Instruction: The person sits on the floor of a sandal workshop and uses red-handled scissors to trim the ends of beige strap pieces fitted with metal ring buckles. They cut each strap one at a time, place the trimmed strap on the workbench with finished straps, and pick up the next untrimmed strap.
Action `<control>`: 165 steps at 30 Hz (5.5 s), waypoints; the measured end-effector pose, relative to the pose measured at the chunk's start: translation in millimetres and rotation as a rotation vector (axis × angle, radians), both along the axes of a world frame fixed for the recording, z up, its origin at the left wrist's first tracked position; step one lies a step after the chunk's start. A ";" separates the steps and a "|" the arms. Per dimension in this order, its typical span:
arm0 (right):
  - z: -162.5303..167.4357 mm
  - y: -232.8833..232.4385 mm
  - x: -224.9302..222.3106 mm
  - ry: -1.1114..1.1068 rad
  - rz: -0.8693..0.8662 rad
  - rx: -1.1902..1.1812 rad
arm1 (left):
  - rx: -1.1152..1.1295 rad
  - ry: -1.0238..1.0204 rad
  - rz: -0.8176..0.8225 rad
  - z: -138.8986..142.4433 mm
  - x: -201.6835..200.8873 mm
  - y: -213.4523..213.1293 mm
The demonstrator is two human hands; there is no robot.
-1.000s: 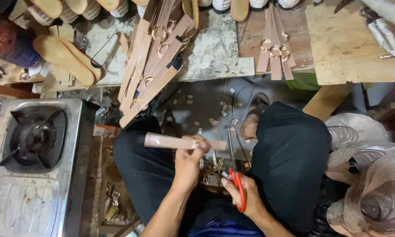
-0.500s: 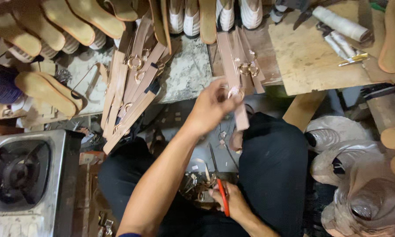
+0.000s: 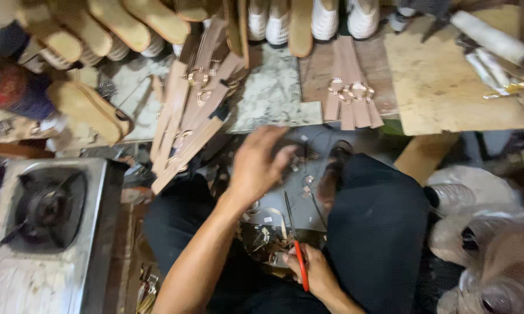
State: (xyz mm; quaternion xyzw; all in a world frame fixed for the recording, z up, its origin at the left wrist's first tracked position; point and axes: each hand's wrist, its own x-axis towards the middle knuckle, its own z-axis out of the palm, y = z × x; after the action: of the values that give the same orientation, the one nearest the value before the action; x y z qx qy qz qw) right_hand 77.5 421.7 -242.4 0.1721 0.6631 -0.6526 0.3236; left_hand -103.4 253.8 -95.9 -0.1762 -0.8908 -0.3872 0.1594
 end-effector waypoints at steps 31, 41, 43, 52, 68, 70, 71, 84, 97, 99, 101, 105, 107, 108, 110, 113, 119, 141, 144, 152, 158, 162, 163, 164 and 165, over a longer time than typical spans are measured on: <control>42.4 -71.9 98.1 0.450 -0.066 -0.306 | 1.179 -0.533 0.439 -20.1 199.3 -129.5; 52.3 -53.5 80.9 0.340 -0.098 0.004 | 1.315 -0.810 0.207 -63.9 238.3 -106.4; 58.0 -59.7 83.6 0.269 -0.021 0.190 | 1.443 -0.683 0.363 -65.1 231.0 -110.9; 63.1 -78.2 108.6 0.444 0.275 0.310 | 1.579 -0.537 0.407 -68.8 227.6 -107.6; 62.4 -82.5 101.1 0.451 0.199 0.321 | 1.551 -0.619 0.385 -80.3 229.7 -97.1; 63.1 -82.3 101.3 0.396 0.186 0.322 | 1.564 -0.620 0.395 -80.3 229.5 -95.8; 63.7 -83.0 101.3 0.361 0.181 0.329 | 1.562 -0.624 0.396 -80.0 229.5 -96.2; 42.8 -66.3 107.2 0.335 0.138 0.288 | 1.572 -0.628 0.374 -88.2 225.6 -85.5; 2.3 -27.1 94.2 0.081 0.042 0.185 | 0.548 -0.739 0.024 -37.5 163.7 -56.5; 0.1 -20.0 94.4 0.035 0.042 0.193 | 0.592 -0.686 -0.052 -21.8 137.9 -32.0; -1.1 -15.0 94.9 0.061 0.062 0.181 | 0.658 -0.660 -0.143 -10.1 107.9 -3.9; 2.9 -5.0 90.8 0.053 0.059 0.135 | 0.737 -0.589 -0.363 6.4 33.4 52.0; 7.3 -1.5 84.2 0.031 0.042 0.102 | 0.807 -0.632 -0.427 15.5 -11.6 80.1; 10.0 -1.2 80.5 0.019 0.035 0.083 | 0.840 -0.654 -0.457 19.9 -28.1 87.3; 13.8 0.7 72.8 0.025 0.051 0.102 | 0.567 -0.549 -0.267 22.5 -52.8 94.4; 15.7 15.0 60.4 0.016 0.103 0.110 | 0.346 -0.363 -0.133 13.6 -54.2 97.3; 11.7 30.8 50.9 0.071 0.102 0.105 | 0.059 -0.164 0.039 -1.4 16.2 22.0; 27.7 -76.5 106.7 0.205 0.230 0.295 | -0.537 0.096 0.405 22.3 116.6 -233.2; 27.7 -76.8 116.3 0.133 0.221 0.278 | -0.366 0.065 0.379 31.6 126.0 -237.6; 40.0 -76.0 116.3 0.116 -0.002 -0.139 | 1.239 -0.486 0.097 5.6 178.2 -205.5; 60.2 -81.2 110.8 0.239 -0.201 -0.461 | 1.666 -0.611 -0.092 -48.3 229.4 -127.9; 63.5 -72.1 101.6 0.228 -0.183 -0.374 | 1.821 -0.612 -0.245 -55.5 248.6 -113.7; 64.4 -67.6 99.9 0.253 -0.148 -0.397 | 1.842 -0.603 -0.280 -54.7 250.7 -113.0; 65.7 -62.6 99.0 0.277 -0.111 -0.422 | 1.786 -0.613 -0.311 -53.3 252.6 -113.2; 66.4 -58.6 98.7 0.301 -0.072 -0.447 | 1.729 -0.620 -0.340 -51.6 254.7 -114.6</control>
State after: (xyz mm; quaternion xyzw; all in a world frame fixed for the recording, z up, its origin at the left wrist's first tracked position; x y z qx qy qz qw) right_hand 176.1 363.2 -176.1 0.0208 0.5366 -0.8122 0.2278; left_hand 151.3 139.2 -147.5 -0.0132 -0.2585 -0.9635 -0.0686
